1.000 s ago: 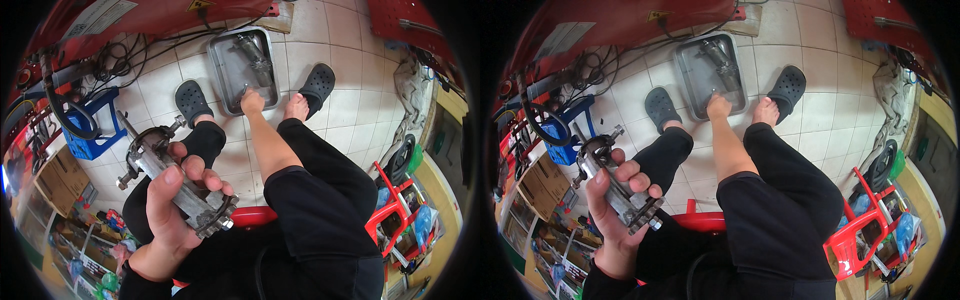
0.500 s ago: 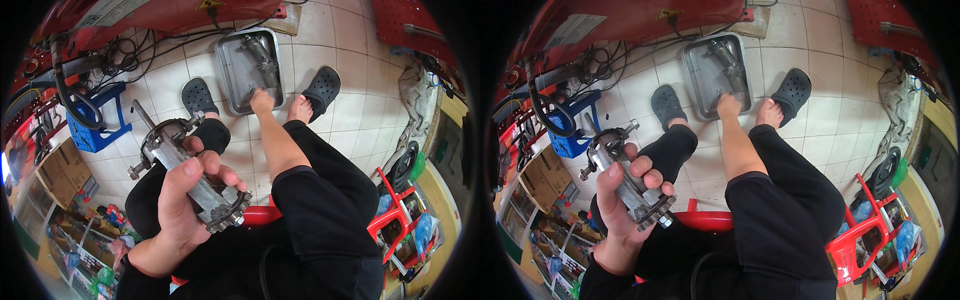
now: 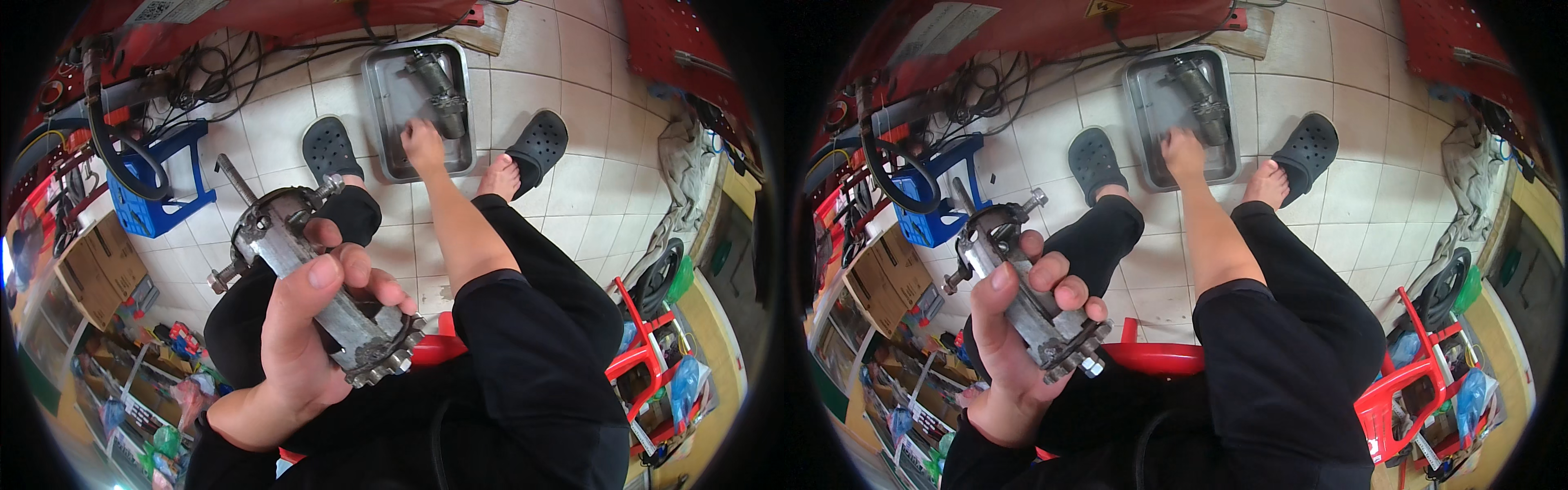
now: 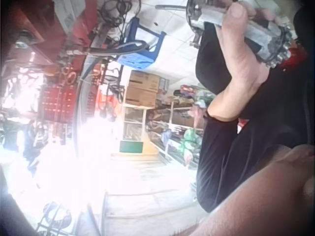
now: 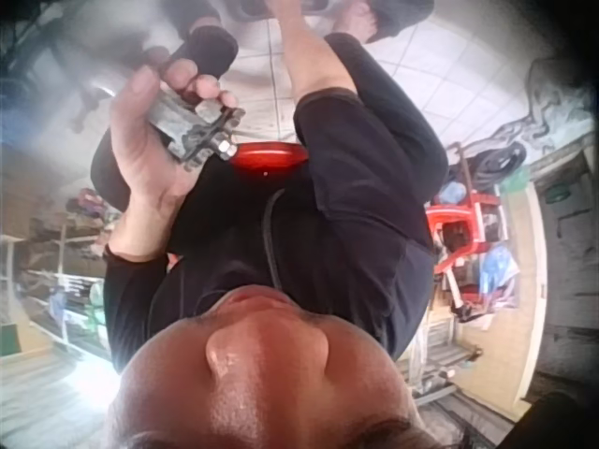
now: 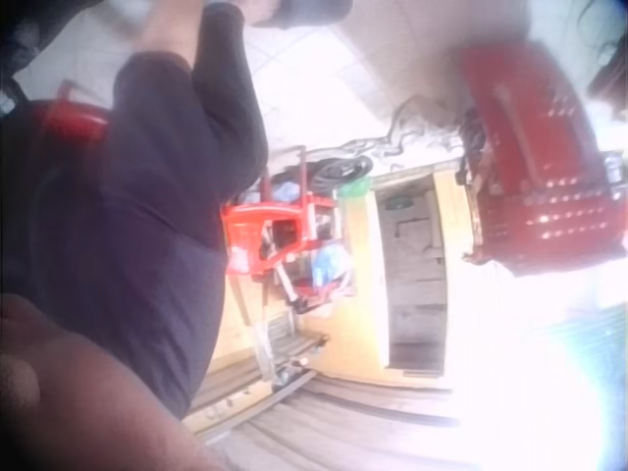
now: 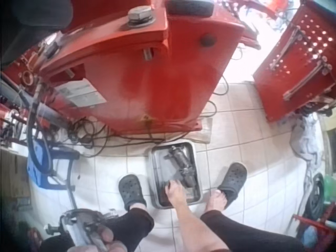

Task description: The person assembles a mechanical component by hand, inserting a small metal piece into a larger cylindrical part and rotating it to fit. They then pick up a second cylindrical part from a tray and attach it to the first assembly, continuing to adjust and tighten the components.

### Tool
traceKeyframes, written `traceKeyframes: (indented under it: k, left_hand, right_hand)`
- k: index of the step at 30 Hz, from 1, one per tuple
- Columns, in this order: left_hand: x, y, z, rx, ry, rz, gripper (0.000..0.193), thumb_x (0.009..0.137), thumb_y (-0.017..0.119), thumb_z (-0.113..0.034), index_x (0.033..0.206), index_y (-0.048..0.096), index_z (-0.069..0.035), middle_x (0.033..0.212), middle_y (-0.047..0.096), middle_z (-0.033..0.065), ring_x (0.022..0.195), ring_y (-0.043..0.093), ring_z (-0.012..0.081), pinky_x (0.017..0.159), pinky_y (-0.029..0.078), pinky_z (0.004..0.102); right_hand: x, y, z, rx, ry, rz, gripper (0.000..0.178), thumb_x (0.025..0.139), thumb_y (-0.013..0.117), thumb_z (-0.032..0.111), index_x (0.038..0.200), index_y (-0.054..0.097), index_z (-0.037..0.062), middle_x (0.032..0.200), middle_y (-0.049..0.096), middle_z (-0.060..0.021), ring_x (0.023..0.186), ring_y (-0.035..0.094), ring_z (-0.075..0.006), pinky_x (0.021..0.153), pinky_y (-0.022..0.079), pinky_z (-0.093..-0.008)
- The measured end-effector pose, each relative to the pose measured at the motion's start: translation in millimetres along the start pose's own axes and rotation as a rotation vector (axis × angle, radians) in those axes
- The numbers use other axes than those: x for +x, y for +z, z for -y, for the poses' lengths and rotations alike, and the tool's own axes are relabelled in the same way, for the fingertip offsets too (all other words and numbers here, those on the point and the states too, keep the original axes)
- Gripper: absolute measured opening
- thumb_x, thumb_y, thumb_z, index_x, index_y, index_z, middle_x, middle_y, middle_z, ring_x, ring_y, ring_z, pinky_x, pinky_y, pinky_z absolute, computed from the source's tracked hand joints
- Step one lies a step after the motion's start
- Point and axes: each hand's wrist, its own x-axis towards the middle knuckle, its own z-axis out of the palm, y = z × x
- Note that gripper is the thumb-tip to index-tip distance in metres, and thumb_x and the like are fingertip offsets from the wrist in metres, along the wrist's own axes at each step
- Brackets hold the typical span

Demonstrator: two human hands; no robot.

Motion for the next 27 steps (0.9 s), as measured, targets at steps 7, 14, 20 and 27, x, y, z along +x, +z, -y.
traceKeyframes:
  k: [7,14,20,27]
  left_hand:
    - [2,5,-1,-0.007,-0.052,-0.073,0.04,0.081,0.062,-0.018,0.112,0.038,-0.008,0.082,0.052,0.0067,0.08,0.063,0.0274,0.077,0.05,0.046]
    - [8,5,-10,0.116,-0.028,-0.064,0.032,0.085,0.06,-0.027,0.109,0.044,-0.013,0.079,0.052,-0.0001,0.079,0.062,0.0202,0.076,0.051,0.0471]
    - [7,7,-11,0.122,-0.047,-0.086,0.033,0.083,0.061,-0.028,0.107,0.044,-0.013,0.078,0.052,-0.0007,0.079,0.062,0.0197,0.076,0.051,0.0472]
    - [3,5,-8,-0.029,-0.065,-0.083,0.042,0.08,0.065,-0.016,0.112,0.039,-0.008,0.081,0.053,0.0068,0.082,0.064,0.0284,0.078,0.05,0.0439]
  right_hand:
    - [61,3,39,-0.197,-0.135,0.101,0.018,0.084,0.047,0.008,0.096,0.06,0.0089,0.086,0.063,-0.0147,0.078,0.064,-0.0352,0.068,0.052,-0.0438]
    - [82,18,34,-0.382,-0.135,0.294,0.025,0.086,0.044,0.011,0.105,0.059,0.0128,0.092,0.065,-0.0146,0.084,0.065,-0.0338,0.072,0.053,-0.0424]
    - [82,14,36,-0.236,-0.056,0.344,0.025,0.086,0.046,0.013,0.107,0.059,0.0133,0.096,0.064,-0.016,0.089,0.063,-0.0357,0.077,0.051,-0.0448]
    - [62,6,26,-0.128,0.033,0.277,0.023,0.083,0.054,0.014,0.106,0.054,0.0138,0.098,0.064,-0.0174,0.09,0.061,-0.0366,0.078,0.049,-0.0456]
